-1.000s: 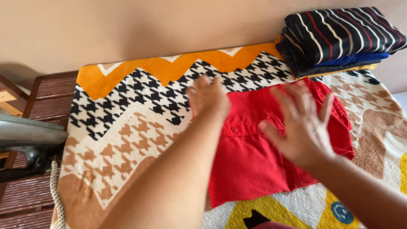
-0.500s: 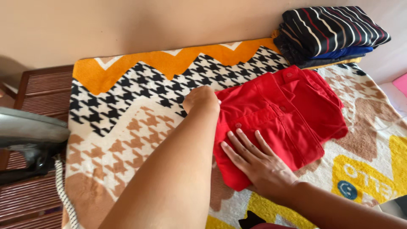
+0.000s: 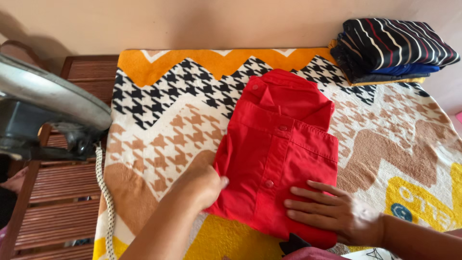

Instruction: The person folds a red shirt and then irons a purple patterned cloth on a flat surface.

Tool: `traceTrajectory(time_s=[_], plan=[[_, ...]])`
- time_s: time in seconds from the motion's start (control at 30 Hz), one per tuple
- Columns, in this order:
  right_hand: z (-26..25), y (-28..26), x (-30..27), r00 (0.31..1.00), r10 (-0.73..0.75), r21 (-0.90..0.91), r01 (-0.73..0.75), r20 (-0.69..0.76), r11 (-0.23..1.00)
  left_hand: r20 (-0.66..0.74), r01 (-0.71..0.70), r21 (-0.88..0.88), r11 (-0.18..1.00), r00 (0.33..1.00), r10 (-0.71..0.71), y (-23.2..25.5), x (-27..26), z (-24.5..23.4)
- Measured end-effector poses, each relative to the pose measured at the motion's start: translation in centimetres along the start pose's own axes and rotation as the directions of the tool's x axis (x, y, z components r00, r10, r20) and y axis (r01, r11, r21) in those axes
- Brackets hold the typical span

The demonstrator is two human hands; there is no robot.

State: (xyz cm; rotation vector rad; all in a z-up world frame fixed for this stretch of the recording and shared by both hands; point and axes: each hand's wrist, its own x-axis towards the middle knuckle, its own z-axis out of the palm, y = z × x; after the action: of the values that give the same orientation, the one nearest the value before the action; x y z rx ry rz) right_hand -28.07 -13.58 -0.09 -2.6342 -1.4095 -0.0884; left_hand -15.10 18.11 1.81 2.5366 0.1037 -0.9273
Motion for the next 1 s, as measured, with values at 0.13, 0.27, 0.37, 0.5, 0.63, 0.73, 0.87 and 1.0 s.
traceTrajectory(time_s=[0.13,0.27,0.37,0.5,0.63,0.73,0.87,1.0], plan=[[0.6,2.8,-4.3,0.964,0.193,-0.124,-0.217,-0.183,0.968,0.174,-0.108,0.1,0.989,0.981,0.089,-1.0,0.1,-0.1],[2.8,10.7,-5.8,0.318,0.944,0.691,-0.702,0.086,0.173,0.167,-0.035,-0.246,0.969,0.983,0.078,1.0,4.8,-1.2],[2.7,15.4,-3.7,0.084,0.942,0.821,-0.52,0.325,-0.237,0.091,-0.105,-0.289,0.952,0.986,0.136,3.9,9.7,-1.1],[1.8,17.3,0.7,0.164,0.878,0.864,-0.331,0.45,-0.381,-0.056,-0.172,-0.379,0.909,0.985,0.164,8.6,16.2,-0.6],[1.4,18.2,2.9,0.018,0.922,0.892,-0.263,0.387,-0.369,-0.103,-0.261,-0.664,0.701,0.96,0.26,11.9,19.5,-0.7],[1.0,20.8,3.5,0.236,0.954,0.944,-0.313,0.187,-0.107,-0.175,-0.388,-0.728,0.565,0.903,0.393,13.1,20.0,-1.9],[-1.3,26.1,4.7,0.512,0.851,0.954,-0.18,-0.117,0.24,-0.36,-0.465,-0.857,0.221,0.848,0.389,12.6,20.0,-5.4],[-4.7,28.5,7.2,0.487,0.869,0.975,-0.138,-0.088,0.176,-0.51,-0.577,-0.749,0.325,0.816,0.272,10.7,20.5,-7.5]])
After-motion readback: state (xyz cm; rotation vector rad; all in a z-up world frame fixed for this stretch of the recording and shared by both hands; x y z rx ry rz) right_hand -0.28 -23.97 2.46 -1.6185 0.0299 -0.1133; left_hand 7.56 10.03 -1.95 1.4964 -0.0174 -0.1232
